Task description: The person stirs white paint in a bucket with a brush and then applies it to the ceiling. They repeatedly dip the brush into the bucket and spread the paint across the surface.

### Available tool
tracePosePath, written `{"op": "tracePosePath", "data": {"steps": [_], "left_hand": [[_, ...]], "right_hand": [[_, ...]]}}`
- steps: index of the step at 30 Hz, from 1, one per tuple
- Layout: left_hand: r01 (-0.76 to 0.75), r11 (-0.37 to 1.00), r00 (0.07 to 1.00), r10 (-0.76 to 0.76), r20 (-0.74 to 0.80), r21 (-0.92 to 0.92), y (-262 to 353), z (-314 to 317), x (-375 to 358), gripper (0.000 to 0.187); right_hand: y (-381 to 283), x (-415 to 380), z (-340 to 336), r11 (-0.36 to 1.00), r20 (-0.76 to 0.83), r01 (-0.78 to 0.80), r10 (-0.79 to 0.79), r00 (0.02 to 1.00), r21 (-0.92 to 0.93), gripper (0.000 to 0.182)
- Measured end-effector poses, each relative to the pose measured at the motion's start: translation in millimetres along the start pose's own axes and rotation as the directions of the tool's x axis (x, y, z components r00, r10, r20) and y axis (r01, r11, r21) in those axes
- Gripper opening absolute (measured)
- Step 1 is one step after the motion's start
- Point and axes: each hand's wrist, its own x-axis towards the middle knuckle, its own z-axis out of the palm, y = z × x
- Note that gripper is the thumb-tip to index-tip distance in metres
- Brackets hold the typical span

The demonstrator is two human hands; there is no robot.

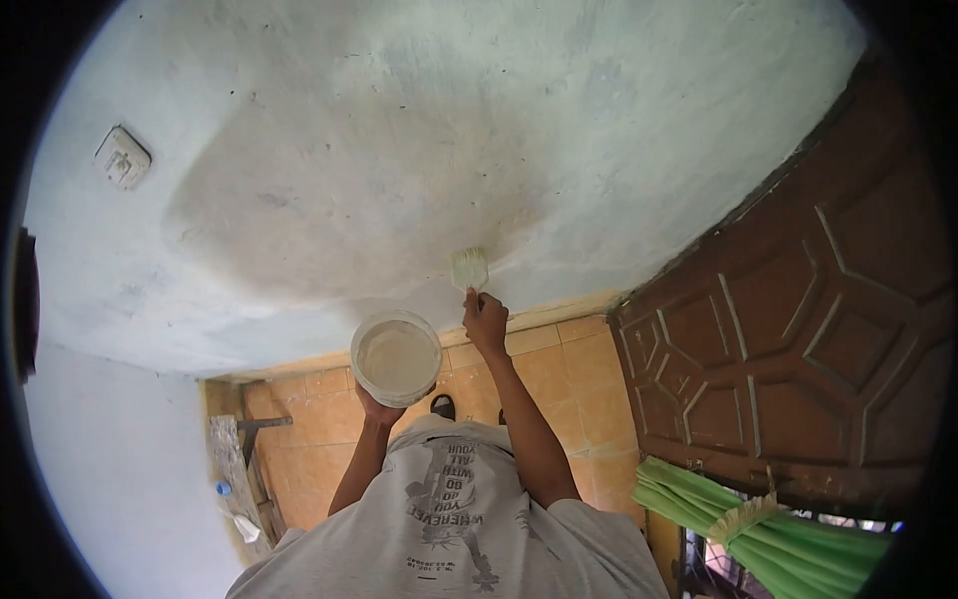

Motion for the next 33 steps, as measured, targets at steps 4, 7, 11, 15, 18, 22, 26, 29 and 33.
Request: {"op": "tracePosePath", "data": {"steps": [4, 7, 11, 15, 18, 22, 26, 29, 33], "left_hand": [[-0.072, 0.997, 0.996, 0.071, -0.057, -0.015, -17.5, 8.7, -23.1, 0.073], [-0.112, 0.993, 0.991, 0.109, -0.083, -0.035, -31.5, 5.2, -41.1, 0.071], [-0.161, 0.985, 0.978, 0.151, -0.140, -0.064, -54.4, -4.8, -64.3, 0.071], [-0.211, 0.974, 0.963, 0.193, -0.187, -0.082, -85.5, -6.5, -88.0, 0.073], [-0.230, 0.971, 0.960, 0.214, -0.179, -0.073, -101.2, -5.6, -100.6, 0.074], [-0.289, 0.955, 0.932, 0.263, -0.250, -0.074, -118.8, -8.0, -115.5, 0.075], [-0.324, 0.941, 0.910, 0.282, -0.304, -0.096, -125.0, -15.7, -125.0, 0.075], [-0.321, 0.943, 0.921, 0.289, -0.259, -0.090, -120.1, -6.5, -125.4, 0.075], [-0.325, 0.942, 0.924, 0.297, -0.241, -0.087, -114.3, -9.3, -118.0, 0.075]], "right_hand": [[-6.2, -6.9, -18.3, 0.974, 0.087, -0.192, 0.183, 0.979, 0.119, 0.046], [-65.0, 3.8, -42.0, 0.980, 0.112, -0.114, 0.097, 0.989, 0.160, 0.046], [-144.9, -4.0, -73.3, 0.978, 0.126, 0.003, -0.030, 0.992, 0.209, 0.046], [-135.2, -11.1, -65.6, 0.936, 0.009, 0.286, -0.294, 0.956, 0.206, 0.046], [-101.8, 10.5, -41.6, 0.936, -0.007, 0.346, -0.346, 0.938, 0.066, 0.045], [-35.8, 25.3, -6.6, 0.946, 0.036, 0.320, -0.322, 0.946, 0.051, 0.046], [-16.2, 1.6, -12.7, 0.995, 0.211, 0.011, -0.032, 0.977, 0.101, 0.049], [-4.1, -10.1, -16.8, 0.973, 0.181, -0.199, 0.177, 0.968, 0.116, 0.048], [-39.8, 3.6, -30.8, 0.956, 0.190, -0.213, 0.175, 0.966, 0.203, 0.047]]}}
